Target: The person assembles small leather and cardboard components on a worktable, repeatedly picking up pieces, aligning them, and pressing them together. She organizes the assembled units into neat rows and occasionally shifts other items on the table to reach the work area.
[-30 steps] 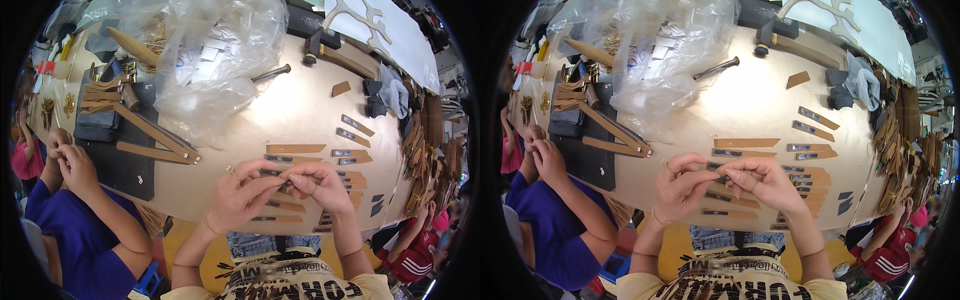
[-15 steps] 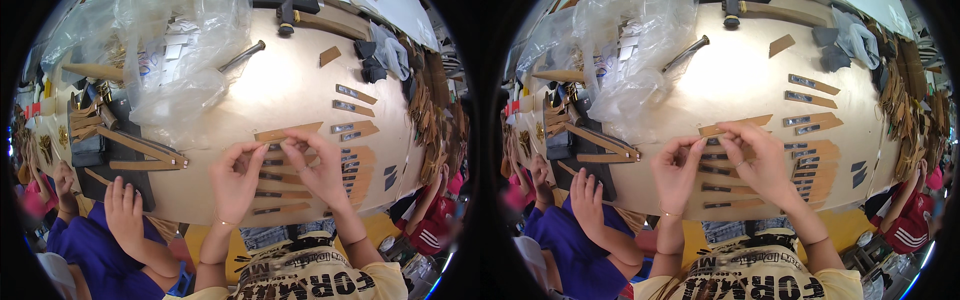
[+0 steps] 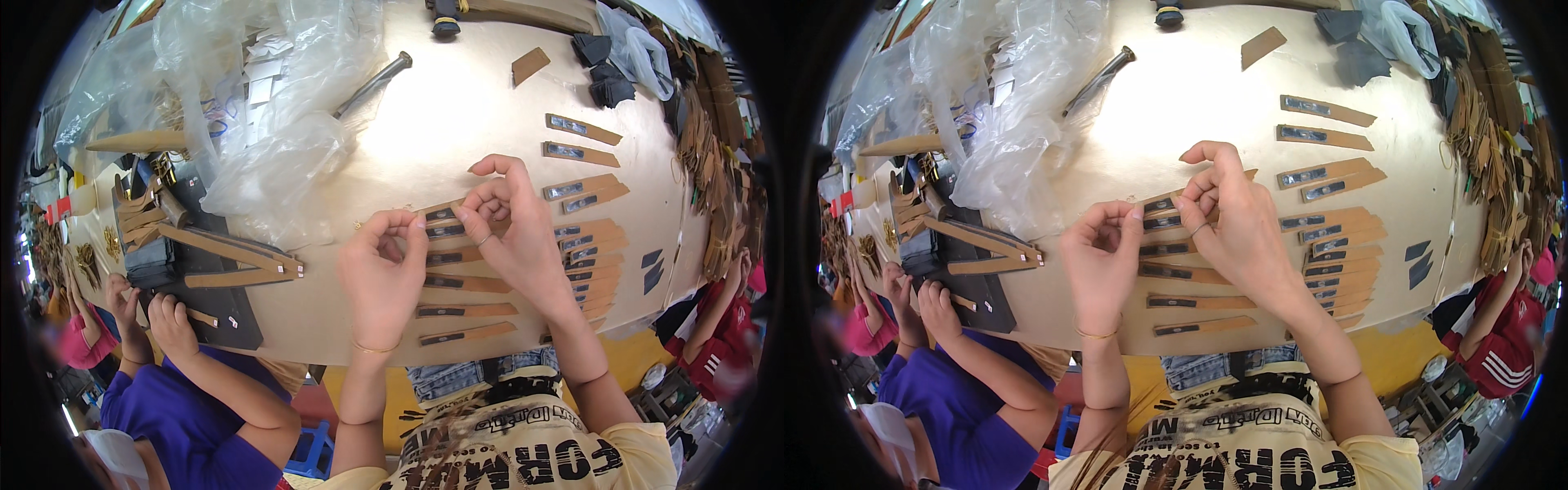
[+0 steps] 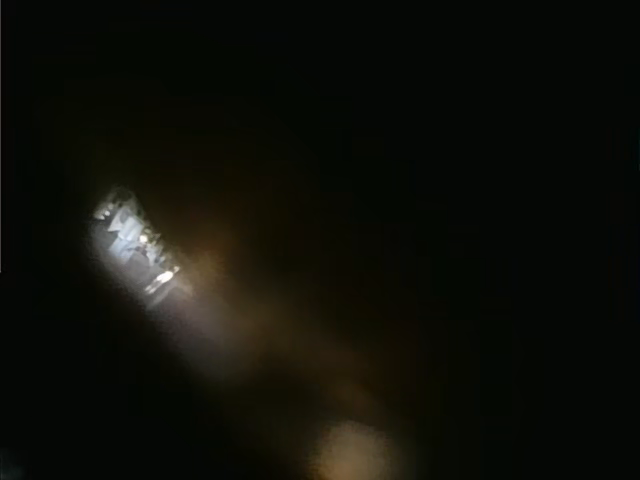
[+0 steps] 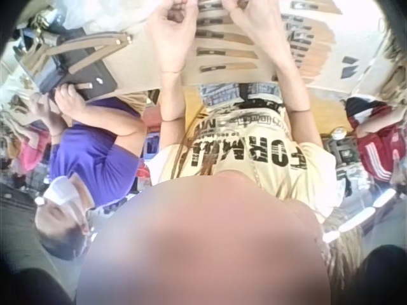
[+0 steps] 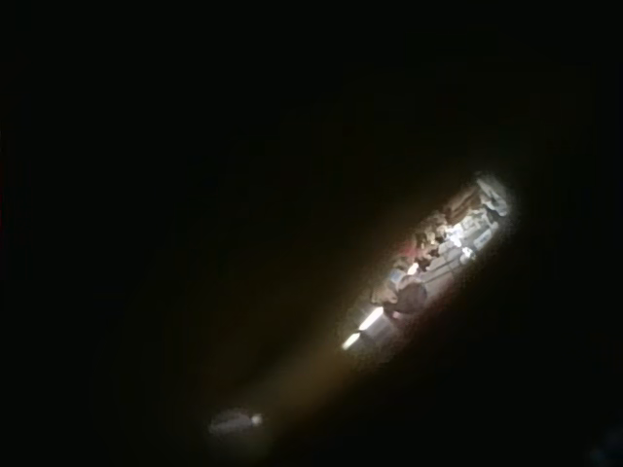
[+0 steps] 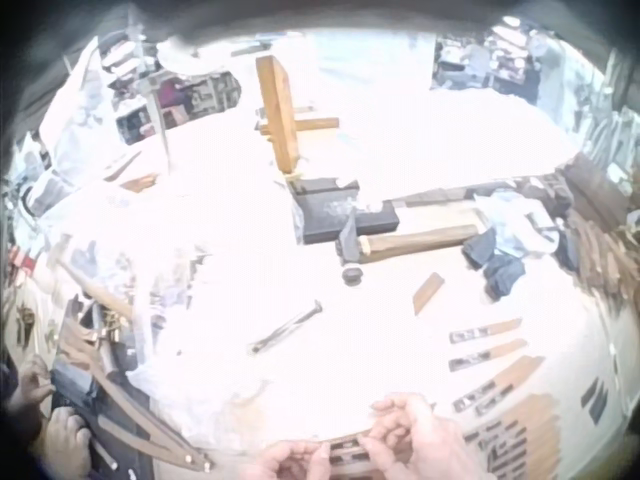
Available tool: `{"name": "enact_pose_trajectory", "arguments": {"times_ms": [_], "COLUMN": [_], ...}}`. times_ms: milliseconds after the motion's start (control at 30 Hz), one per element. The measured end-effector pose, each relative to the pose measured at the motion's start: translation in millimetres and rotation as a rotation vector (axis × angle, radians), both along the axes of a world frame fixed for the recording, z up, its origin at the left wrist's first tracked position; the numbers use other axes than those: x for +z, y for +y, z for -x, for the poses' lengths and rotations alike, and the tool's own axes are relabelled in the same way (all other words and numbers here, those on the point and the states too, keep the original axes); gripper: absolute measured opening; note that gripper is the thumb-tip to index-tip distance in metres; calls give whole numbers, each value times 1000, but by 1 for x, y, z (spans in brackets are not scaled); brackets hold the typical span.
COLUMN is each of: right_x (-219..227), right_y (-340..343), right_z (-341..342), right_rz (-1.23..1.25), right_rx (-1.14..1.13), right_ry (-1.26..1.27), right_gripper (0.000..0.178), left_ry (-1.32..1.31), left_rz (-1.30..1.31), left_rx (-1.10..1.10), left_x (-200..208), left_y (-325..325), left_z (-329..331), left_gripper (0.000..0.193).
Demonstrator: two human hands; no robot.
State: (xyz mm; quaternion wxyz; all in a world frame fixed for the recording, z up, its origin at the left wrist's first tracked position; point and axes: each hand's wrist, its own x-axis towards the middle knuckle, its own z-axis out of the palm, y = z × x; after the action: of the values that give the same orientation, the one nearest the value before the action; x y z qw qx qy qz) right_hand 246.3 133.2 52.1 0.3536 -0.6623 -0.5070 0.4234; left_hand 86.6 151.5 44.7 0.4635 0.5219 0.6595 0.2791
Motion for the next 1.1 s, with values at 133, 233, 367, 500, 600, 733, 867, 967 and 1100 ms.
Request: {"name": "enact_pose_trajectory", "arguments": {"times_ms": [133,233,367,500,600,733,867,967,1100], "right_x": [-1,-3,-5,-6,-6,-5,-4,-7,-16], "right_y": [3,4,4,3,4,4,2,-1,-7], "right_z": [-2,1,2,3,3,4,6,7,10], "right_rz": [49,33,4,2,0,20,4,-42,-175], "right_rx": [3,-4,-21,-25,-25,-33,-1,7,46], "right_ry": [44,-1,-13,-23,-32,-29,-94,-146,-292], "right_gripper": [36,38,38,38,37,35,31,26,19], "left_ry": [3,87,105,117,138,137,132,147,240], "left_rz": [33,25,9,0,-4,-3,-47,-73,-369], "left_rx": [-39,-60,-63,-59,-67,-76,-78,-92,-165], "left_x": [1,1,1,1,1,1,1,-2,-11], "left_y": [4,6,8,7,7,7,5,2,-6], "left_z": [4,2,2,1,1,2,1,2,9], "left_gripper": [10,10,11,11,12,12,10,8,20]}}
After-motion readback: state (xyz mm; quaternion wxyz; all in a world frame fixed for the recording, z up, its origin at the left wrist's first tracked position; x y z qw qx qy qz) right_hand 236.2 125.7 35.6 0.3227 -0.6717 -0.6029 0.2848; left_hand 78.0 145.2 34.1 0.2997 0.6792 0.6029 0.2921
